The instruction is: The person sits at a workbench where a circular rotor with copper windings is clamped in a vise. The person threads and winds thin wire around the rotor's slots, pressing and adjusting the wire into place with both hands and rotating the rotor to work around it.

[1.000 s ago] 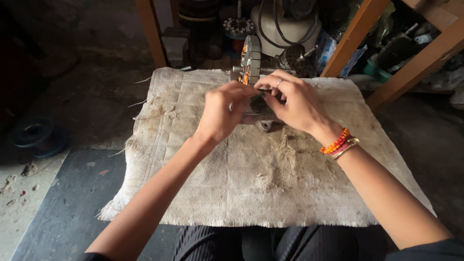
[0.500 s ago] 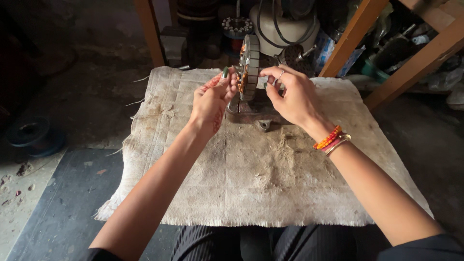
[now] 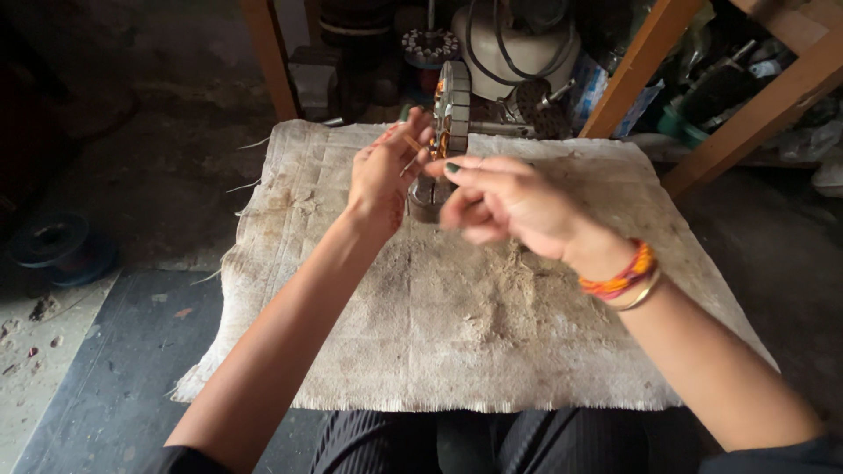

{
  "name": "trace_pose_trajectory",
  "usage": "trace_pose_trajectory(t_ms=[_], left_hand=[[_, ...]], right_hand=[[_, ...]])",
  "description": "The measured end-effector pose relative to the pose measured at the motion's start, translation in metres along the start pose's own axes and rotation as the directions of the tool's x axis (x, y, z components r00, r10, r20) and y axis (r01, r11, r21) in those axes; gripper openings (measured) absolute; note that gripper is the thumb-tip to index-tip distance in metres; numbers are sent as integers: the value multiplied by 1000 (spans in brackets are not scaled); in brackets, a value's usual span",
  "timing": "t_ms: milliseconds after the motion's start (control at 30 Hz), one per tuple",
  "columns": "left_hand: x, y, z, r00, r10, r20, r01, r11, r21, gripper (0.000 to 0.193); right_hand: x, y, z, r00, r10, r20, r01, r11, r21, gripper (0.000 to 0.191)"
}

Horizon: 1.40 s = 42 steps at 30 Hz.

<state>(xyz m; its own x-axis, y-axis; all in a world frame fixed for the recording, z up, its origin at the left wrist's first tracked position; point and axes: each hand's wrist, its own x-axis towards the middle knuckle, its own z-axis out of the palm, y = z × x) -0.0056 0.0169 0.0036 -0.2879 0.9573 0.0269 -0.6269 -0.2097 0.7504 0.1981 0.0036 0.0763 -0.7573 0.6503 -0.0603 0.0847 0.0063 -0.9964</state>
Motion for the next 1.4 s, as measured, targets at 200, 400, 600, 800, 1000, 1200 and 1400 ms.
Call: trace_pose_trajectory(t_ms=[200,400,600,800,1000,1200,1400], left_hand=[[0,3,19,986,168,-22,-156,950,270,33],[-21,24,47,920,294,-259,-24,702,712,34],[-23,32,57,881,348,-319,70,573,817,36],[-11,14,31,899,388,-202,-86,611,787,30],[-31,-25,-1,723,681,119,-508,406,760,25],[-77,-69,-7,859,440,260,-406,278,871,28],[-63,-95,-15,866,425,265,-444,408,798,22]], right_hand=[[15,-12,-39,861,-360,-358,200,889,-411,21],[34,8,-67,747,-601,-284,251,651,-716,20],[36,32,-73,687,-669,-284,281,605,-745,24],[31,60,-73,694,-620,-365,137,612,-779,28],[15,106,-54,717,-569,-401,143,684,-715,27],[4,157,-21,679,-672,-296,145,518,-843,30],[5,179,-7,619,-746,-245,195,449,-872,25]])
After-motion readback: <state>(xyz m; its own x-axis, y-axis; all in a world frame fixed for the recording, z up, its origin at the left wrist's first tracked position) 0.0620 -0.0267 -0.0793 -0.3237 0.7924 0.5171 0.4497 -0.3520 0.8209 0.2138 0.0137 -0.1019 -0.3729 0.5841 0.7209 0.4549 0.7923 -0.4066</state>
